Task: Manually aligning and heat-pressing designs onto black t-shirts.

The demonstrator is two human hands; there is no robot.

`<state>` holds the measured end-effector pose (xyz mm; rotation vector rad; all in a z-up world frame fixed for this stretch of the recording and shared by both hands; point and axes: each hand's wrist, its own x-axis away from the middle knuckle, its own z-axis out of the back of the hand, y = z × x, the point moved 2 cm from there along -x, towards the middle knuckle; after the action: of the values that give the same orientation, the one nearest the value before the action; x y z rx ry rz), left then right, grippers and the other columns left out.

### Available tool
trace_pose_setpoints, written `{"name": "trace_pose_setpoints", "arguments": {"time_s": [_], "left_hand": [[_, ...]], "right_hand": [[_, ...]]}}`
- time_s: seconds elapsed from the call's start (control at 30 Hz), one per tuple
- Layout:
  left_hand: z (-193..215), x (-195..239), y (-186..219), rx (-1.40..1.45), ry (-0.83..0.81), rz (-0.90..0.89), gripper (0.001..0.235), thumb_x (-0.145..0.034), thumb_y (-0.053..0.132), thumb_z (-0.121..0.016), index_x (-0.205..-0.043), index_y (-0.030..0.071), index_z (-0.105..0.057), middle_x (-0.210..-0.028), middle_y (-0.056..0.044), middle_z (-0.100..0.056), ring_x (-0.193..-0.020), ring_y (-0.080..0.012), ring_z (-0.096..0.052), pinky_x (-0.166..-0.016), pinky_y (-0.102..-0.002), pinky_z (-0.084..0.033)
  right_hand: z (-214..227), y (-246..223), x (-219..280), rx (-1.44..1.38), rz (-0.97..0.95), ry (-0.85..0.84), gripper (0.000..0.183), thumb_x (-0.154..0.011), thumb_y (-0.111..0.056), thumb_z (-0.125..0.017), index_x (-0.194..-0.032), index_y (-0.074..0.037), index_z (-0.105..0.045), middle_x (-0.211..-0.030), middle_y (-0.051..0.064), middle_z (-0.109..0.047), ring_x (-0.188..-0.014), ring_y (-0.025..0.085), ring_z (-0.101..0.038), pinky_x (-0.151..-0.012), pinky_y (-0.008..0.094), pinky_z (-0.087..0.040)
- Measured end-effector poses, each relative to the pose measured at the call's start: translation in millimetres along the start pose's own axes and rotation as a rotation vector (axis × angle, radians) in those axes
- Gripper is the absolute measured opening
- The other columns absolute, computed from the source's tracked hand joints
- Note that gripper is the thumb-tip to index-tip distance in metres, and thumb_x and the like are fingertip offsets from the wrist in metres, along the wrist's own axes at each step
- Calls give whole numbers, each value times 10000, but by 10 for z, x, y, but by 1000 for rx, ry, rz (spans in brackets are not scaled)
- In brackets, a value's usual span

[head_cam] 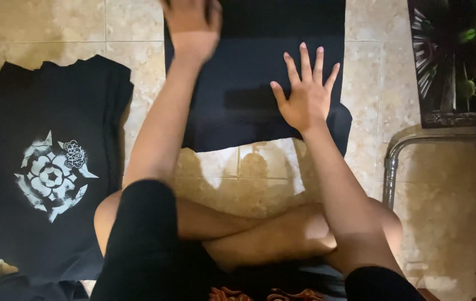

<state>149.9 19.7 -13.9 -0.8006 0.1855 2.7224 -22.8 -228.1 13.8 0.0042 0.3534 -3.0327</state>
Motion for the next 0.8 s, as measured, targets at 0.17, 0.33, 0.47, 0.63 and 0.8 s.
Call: {"name": "trace_pose_setpoints", "arguments": {"time_s": [0.17,0.33,0.47,0.63,0.8], "left_hand": [[762,784,372,261,-286,-72,513,-1110,473,-541,-1530,190,-614,-1688,-76,-188,-1555,-365,-102,-1160,-784,-122],[754,1166,-224,401,-535,245,577,-1116,580,-389,-1648,356,-378,-1720,58,-44,-1564,-536,-134,-1111,-854,-178],[656,1217,-296,551,-275,84,508,-1139,378,-576,-1597,187,-467,-1714,-58,-165,-1495,-439,-471,-1215,-547,-399],[697,1222,-254,625,-334,161,503,-1128,379,-576,-1589,215,-462,-1715,-5,-161,-1449,-404,-509,-1119,-528,-493],[732,1171,-217,537,-382,219,523,-1122,434,-546,-1604,265,-437,-1719,66,-114,-1329,-399,-598,-954,-480,-584]], "right_hand": [[-15,3,1,36,-2,7,712,-1076,-630,-313,-1649,-210,-355,-1712,124,-194,-1555,442,-105,-1188,721,-41],[39,-32,-42,85,-89,-161,753,-1037,-673,-201,-1675,-274,-205,-1738,45,-41,-1577,378,30,-1215,675,42],[99,-43,-103,0,-109,-241,785,-1013,-666,-254,-1673,-245,-196,-1732,45,-1,-1553,384,103,-1199,686,76],[-116,-226,-221,-46,74,85,751,-1047,-628,-524,-1646,-198,-379,-1694,143,-201,-1521,472,-93,-1109,817,-140],[-49,15,-454,-49,41,47,707,-1050,-633,-373,-1559,-160,-500,-1652,148,-320,-1491,482,-158,-1114,771,-111]]}}
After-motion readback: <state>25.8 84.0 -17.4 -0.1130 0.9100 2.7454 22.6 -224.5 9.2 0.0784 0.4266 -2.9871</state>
